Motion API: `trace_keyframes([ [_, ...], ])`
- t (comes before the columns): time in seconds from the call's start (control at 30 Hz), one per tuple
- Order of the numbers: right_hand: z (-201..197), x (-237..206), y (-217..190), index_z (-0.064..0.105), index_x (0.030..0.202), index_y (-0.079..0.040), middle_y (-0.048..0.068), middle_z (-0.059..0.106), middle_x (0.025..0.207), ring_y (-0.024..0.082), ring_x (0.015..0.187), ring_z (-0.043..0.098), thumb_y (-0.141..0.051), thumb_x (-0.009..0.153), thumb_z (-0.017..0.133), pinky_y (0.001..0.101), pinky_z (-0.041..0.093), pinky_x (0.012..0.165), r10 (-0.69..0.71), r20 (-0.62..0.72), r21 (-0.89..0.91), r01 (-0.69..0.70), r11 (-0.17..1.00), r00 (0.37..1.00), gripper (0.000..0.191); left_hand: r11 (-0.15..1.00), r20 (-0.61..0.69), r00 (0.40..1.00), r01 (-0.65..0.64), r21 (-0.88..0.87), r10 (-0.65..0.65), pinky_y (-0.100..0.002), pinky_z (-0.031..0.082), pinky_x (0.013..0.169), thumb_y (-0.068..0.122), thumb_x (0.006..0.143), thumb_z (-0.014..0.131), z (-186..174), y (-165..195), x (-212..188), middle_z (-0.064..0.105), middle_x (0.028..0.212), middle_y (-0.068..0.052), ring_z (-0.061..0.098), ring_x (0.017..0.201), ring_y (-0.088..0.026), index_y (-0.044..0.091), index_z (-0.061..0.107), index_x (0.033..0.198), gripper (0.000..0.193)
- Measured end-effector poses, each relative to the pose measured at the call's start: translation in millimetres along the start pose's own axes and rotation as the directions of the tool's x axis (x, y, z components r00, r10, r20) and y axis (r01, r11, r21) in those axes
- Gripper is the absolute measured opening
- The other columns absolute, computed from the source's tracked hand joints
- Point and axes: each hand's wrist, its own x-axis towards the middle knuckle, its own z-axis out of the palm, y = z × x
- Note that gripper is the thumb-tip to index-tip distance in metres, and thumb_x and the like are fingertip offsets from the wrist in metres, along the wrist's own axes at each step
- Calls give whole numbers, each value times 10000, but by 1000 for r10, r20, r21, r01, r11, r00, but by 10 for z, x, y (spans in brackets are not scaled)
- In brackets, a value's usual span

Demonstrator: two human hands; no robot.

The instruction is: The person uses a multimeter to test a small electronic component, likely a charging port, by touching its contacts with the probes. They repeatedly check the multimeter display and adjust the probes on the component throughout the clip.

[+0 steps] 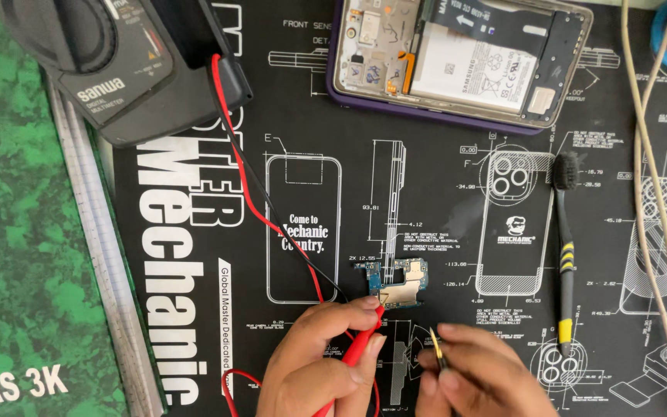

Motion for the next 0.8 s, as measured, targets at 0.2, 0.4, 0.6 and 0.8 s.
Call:
trace_keyframes([
  [0.2, -90, -307, 134, 598, 1166, -128, 76, 731, 1105, 275, 1132, 730, -111, 943, 704, 399, 633, 1009, -110, 79, -106, 118, 987, 991, 247, 998, 40, 999, 9, 66, -12, -405, 658, 848, -115, 857, 783, -48, -15, -69, 697, 1061, -194, 797, 1023, -338, 105, 377, 817, 464],
  [0.4, -219, -228, 264, 590, 1182, -142, 85, 710, 1146, 264, 1130, 733, -118, 931, 737, 436, 590, 1046, -297, 159, -38, 306, 951, 942, 291, 990, -112, 990, -95, -103, 84, -455, 638, 868, -65, 849, 782, -4, 66, 66, 685, 1029, -147, 766, 977, -321, 72, 388, 806, 420],
  [0.6, -182, -175, 335, 674, 1012, -86, 96, 754, 1078, 275, 1094, 729, -108, 894, 769, 459, 576, 1009, -264, 105, 65, 258, 964, 959, 153, 970, 560, 821, 211, -125, -106, -433, 590, 863, 89, 904, 730, -342, 268, 213, 741, 1098, -211, 733, 981, -350, -63, 679, 1170, 310],
  [0.8, -110, -301, 296, 705, 937, -124, 4, 672, 947, 135, 941, 679, -202, 871, 777, 436, 544, 1026, -367, -26, 97, 367, 925, 930, 125, 973, 443, 892, 170, -154, -86, -415, 632, 907, 131, 990, 594, -343, 495, -26, 756, 1123, -180, 773, 989, -317, -51, 693, 1053, 216],
])
